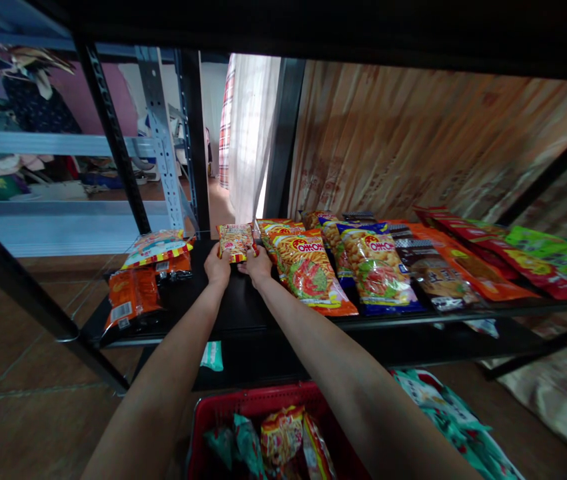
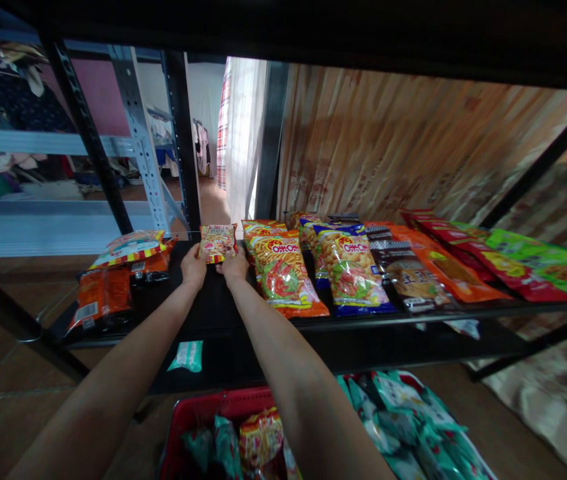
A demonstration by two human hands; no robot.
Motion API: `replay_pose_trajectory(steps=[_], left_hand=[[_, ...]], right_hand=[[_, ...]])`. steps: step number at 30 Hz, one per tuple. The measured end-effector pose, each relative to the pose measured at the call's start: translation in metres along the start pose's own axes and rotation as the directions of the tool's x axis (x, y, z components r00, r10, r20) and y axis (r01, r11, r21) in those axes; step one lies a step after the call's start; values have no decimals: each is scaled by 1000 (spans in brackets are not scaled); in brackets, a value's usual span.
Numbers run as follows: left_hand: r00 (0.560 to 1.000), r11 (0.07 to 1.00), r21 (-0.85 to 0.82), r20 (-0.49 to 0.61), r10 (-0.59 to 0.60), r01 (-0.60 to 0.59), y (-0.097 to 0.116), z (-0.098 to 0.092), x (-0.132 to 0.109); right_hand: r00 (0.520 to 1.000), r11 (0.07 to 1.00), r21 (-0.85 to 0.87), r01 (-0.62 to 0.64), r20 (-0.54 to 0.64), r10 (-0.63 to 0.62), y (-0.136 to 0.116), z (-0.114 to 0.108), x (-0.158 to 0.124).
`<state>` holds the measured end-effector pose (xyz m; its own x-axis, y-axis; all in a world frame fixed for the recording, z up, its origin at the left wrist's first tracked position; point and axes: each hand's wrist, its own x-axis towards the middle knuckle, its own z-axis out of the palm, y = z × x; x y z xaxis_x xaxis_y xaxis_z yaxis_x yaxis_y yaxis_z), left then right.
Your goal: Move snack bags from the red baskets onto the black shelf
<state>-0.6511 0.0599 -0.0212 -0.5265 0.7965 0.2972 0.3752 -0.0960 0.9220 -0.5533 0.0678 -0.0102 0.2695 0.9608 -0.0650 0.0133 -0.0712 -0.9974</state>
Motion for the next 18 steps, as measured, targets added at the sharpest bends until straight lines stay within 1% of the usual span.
replay_pose_trajectory(steps=[5, 11, 18], left_hand=[[1000, 1000, -1, 18, 20, -20, -2, 1, 1], [1000, 1000, 2, 17, 23, -23, 0, 1, -1], [998, 996, 62, 29, 60, -62, 4, -1, -4]], right_hand=[[1000, 1000, 16, 20, -1, -20, 2, 0, 2], [1000, 1000, 24, -5, -13, 6, 3, 1, 3], [1000, 1000, 14, 6, -19, -6, 2, 0, 1]])
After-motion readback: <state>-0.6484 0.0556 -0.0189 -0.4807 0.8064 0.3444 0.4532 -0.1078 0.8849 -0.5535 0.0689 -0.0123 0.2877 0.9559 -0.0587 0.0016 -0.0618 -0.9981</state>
